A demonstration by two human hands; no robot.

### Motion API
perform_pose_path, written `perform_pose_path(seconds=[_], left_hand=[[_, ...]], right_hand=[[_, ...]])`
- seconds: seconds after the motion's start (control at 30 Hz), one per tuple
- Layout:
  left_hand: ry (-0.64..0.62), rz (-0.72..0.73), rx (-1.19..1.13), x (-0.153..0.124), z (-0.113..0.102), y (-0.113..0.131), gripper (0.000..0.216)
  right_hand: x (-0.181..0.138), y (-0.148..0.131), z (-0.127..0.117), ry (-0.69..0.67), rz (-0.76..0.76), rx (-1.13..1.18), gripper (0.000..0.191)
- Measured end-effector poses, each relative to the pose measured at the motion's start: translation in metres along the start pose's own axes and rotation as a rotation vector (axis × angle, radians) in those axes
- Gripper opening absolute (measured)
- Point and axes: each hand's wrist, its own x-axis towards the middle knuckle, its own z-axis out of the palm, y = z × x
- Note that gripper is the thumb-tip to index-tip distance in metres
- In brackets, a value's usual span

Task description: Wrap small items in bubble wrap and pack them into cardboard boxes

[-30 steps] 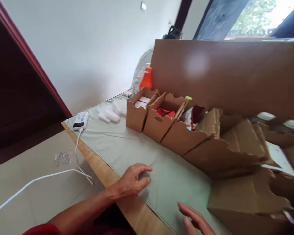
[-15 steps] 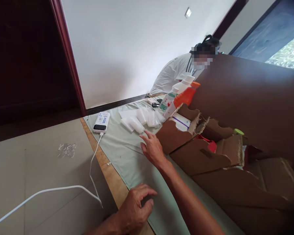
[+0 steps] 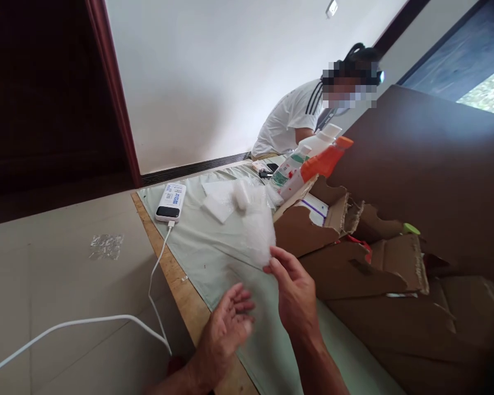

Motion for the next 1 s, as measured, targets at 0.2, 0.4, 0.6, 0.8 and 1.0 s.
perform_pose_path(seconds=[0.2, 0.4, 0.6, 0.8, 1.0], left_hand=[[-0.032, -0.168, -0.119, 0.004, 0.013, 0.025, 0.073], [-0.002, -0.138, 0.29, -0.016, 0.041, 0.011, 0.072], [-0.147, -0.088, 0.575, -0.035, 0.071, -0.013, 0.076], [-0.023, 0.177, 0.625, -0.004, 0.069, 0.007, 0.072], [-0.697, 0.529, 0.954, 0.007, 0.143, 0.051, 0.077]], right_hand=[[-0.103, 0.008, -0.038, 0.003, 0.445, 0.593, 0.033], [-0.169, 0.03, -0.067, 0.004, 0.37, 0.281, 0.056], [-0.178, 0.027, -0.098, 0.106, 0.31, 0.172, 0.055], [-0.174, 0.018, -0.162, 0.425, 0.18, -0.124, 0.027], [-0.153, -0.027, -0.193, 0.069, -0.067, -0.385, 0.024]])
